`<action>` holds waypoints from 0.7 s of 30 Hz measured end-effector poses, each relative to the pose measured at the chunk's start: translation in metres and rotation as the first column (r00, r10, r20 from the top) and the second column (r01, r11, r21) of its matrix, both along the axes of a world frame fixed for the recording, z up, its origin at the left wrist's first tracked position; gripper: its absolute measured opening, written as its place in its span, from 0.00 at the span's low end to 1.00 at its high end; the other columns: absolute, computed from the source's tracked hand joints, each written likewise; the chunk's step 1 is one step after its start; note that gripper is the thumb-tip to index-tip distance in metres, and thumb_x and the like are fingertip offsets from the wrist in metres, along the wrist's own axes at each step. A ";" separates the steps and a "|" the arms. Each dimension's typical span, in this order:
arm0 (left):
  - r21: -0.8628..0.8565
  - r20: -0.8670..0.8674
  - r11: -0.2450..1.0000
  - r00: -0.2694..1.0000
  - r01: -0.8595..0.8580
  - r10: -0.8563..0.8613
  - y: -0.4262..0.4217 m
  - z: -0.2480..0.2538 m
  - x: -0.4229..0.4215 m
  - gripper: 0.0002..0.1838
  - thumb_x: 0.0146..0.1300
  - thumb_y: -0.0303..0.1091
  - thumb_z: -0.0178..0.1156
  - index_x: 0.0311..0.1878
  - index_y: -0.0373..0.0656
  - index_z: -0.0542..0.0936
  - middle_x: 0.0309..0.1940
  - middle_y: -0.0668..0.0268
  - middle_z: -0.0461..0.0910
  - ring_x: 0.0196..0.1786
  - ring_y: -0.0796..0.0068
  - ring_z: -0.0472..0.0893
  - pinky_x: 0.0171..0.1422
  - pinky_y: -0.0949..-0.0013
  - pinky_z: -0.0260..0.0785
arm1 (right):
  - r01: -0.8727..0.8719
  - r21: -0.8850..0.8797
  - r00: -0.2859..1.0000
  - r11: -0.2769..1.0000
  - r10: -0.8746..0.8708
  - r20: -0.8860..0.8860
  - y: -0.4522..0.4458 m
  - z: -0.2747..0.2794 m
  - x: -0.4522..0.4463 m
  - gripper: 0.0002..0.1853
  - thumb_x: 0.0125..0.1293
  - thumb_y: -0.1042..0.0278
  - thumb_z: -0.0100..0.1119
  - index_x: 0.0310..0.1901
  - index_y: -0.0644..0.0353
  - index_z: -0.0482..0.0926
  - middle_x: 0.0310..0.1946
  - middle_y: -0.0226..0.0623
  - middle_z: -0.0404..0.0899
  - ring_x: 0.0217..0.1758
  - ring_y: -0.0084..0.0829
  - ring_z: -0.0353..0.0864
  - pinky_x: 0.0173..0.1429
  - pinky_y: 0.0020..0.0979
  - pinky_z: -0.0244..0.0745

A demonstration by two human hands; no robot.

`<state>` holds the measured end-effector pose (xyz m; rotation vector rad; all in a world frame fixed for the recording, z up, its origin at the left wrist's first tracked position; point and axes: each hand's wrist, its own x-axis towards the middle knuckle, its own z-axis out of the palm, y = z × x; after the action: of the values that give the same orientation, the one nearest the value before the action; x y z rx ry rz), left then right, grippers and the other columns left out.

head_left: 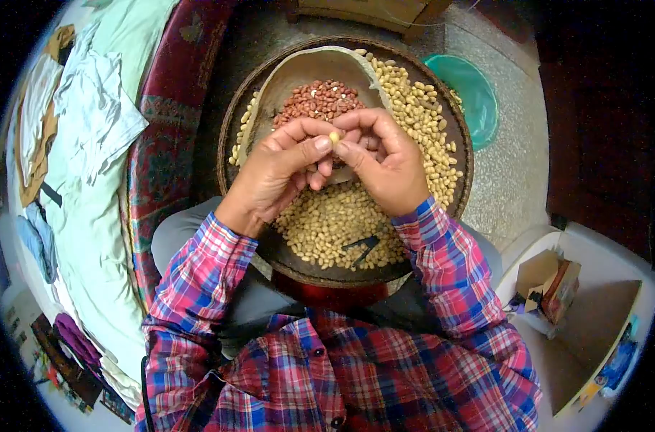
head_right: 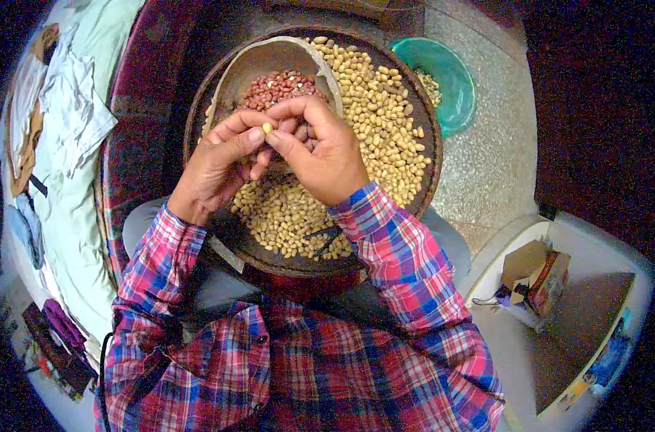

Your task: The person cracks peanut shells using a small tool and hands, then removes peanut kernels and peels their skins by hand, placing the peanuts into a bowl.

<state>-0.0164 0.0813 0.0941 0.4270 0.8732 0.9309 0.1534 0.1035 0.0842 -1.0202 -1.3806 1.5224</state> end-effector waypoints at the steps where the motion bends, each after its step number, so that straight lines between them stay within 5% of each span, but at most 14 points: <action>1: 0.000 0.020 1.000 1.000 -0.005 0.005 0.000 0.000 0.000 0.09 0.65 0.31 0.59 0.46 0.39 0.75 0.33 0.68 0.78 0.29 0.84 0.75 0.30 0.82 0.69 | 0.000 -0.001 1.000 1.000 0.000 0.000 0.001 -0.001 0.001 0.07 0.62 0.73 0.60 0.42 0.61 0.77 0.30 0.25 0.74 0.29 0.12 0.70 0.33 0.17 0.68; 7: -0.045 0.088 0.999 0.996 0.011 -0.007 -0.002 -0.002 0.001 0.10 0.65 0.33 0.59 0.46 0.38 0.75 0.32 0.68 0.77 0.26 0.85 0.72 0.23 0.84 0.64 | -0.051 0.136 0.997 0.989 0.042 0.065 0.003 -0.004 0.004 0.10 0.61 0.74 0.61 0.44 0.61 0.76 0.31 0.25 0.76 0.28 0.12 0.70 0.32 0.16 0.67; 15: -0.006 0.187 0.996 0.979 0.087 -0.084 -0.004 -0.004 0.003 0.10 0.67 0.36 0.56 0.43 0.39 0.74 0.30 0.67 0.75 0.22 0.87 0.68 0.20 0.85 0.58 | -0.066 -0.142 0.985 0.988 0.042 -0.170 -0.003 0.008 0.004 0.08 0.62 0.73 0.62 0.39 0.64 0.73 0.30 0.31 0.78 0.30 0.17 0.79 0.34 0.18 0.75; 21: 0.076 0.288 0.985 0.942 0.155 -0.171 -0.006 -0.005 0.001 0.09 0.68 0.37 0.55 0.41 0.41 0.72 0.25 0.69 0.71 0.20 0.88 0.65 0.19 0.85 0.56 | -0.230 -0.306 0.970 0.924 0.193 -0.147 0.003 0.023 0.017 0.09 0.64 0.68 0.60 0.40 0.65 0.74 0.28 0.32 0.80 0.25 0.17 0.77 0.26 0.17 0.71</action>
<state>-0.0157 0.0755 0.0886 0.3874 0.5350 0.8391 0.1700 0.1069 0.1074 -0.9808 -1.2172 1.9848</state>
